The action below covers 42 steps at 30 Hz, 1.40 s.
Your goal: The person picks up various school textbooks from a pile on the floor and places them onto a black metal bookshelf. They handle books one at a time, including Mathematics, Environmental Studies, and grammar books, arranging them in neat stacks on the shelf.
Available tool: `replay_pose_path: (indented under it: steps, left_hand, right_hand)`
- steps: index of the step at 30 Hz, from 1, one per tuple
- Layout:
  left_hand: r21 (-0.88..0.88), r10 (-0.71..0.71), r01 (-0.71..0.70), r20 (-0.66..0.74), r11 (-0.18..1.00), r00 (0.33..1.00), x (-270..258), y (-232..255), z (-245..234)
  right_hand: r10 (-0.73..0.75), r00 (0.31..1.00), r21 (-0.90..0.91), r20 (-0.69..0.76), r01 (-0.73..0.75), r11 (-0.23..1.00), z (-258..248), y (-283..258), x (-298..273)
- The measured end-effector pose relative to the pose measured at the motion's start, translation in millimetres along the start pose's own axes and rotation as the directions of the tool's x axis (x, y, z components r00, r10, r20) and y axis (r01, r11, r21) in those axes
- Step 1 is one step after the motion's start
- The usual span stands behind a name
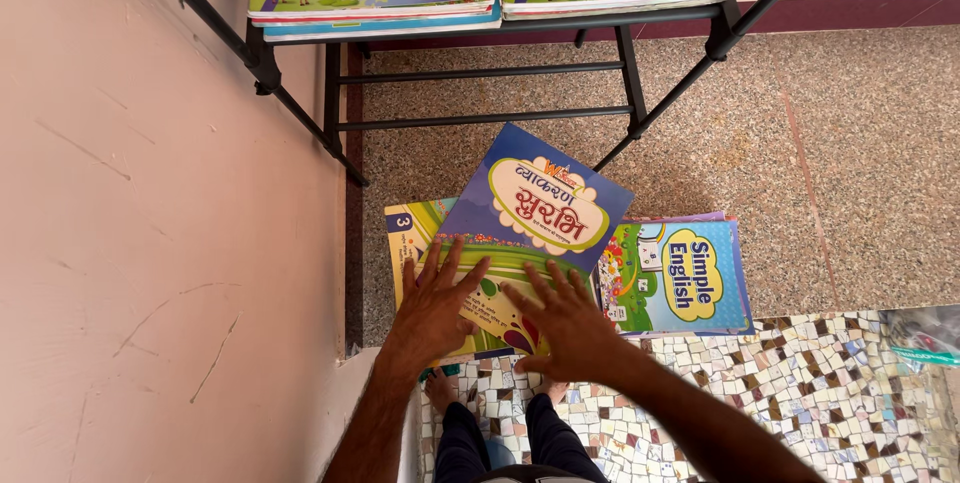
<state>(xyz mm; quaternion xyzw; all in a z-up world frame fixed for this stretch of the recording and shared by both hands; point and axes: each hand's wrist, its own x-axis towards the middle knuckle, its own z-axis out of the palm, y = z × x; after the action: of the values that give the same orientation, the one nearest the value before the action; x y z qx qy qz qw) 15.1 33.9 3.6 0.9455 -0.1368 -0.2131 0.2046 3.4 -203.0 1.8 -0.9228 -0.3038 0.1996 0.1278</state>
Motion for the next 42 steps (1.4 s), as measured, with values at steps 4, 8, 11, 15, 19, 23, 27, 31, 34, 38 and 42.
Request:
replay_pose_path:
  steps: [4,8,11,15,19,23,27,31,34,38,42]
  left_hand:
    - [0.037,0.061,-0.059,-0.044,0.998,0.997,-0.3,-3.8,-5.1]
    - [0.068,-0.010,0.006,0.054,0.998,0.998,-3.1,12.7,-11.3]
    - [0.085,-0.039,0.033,0.069,0.996,0.997,-4.7,20.4,-5.4]
    - [0.169,0.184,-0.135,-0.319,0.976,0.930,4.2,10.4,32.3]
    - [0.392,0.341,-0.186,-0.373,0.901,0.863,14.4,9.5,61.1]
    - [0.340,0.220,-0.079,-0.403,0.937,0.888,2.3,45.7,65.3]
    - [0.303,0.030,0.096,-0.387,0.948,0.922,-14.3,81.8,61.8]
    - [0.312,-0.057,0.167,-0.334,0.935,0.941,-17.7,84.7,56.2]
    - [0.374,-0.010,0.150,-0.351,0.915,0.936,-17.3,79.0,58.0]
    - [0.287,-0.056,0.138,-0.277,0.948,0.959,-13.4,70.3,72.1]
    - [0.205,-0.003,0.099,-0.421,0.974,0.907,-7.2,57.1,92.0]
  right_hand:
    - [0.089,0.991,-0.179,0.104,-0.070,0.981,-4.8,-22.7,9.1]
    - [-0.027,0.996,-0.121,0.081,0.036,0.992,-1.3,-5.4,8.7]
    - [-0.059,0.986,-0.008,0.154,0.061,0.998,7.3,8.7,9.4]
    - [-0.489,0.872,-0.104,-0.023,0.484,0.869,8.6,38.8,2.2]
    - [-0.119,0.985,0.095,0.124,0.107,0.990,-16.1,41.4,-24.5]
    - [0.164,0.983,-0.214,-0.086,-0.179,0.960,-0.4,-2.3,-31.7]
    - [0.104,0.919,-0.121,-0.381,-0.161,0.980,22.3,-4.8,-28.9]
    - [0.062,0.921,-0.068,-0.386,-0.095,0.993,44.0,7.3,-17.3]
    - [0.092,0.940,0.075,-0.328,-0.071,0.995,50.8,11.8,-9.4]
    - [0.138,0.941,0.113,-0.309,-0.108,0.988,51.0,13.1,-10.3]
    - [0.074,0.923,-0.047,-0.377,-0.099,0.994,59.7,18.5,-12.1]
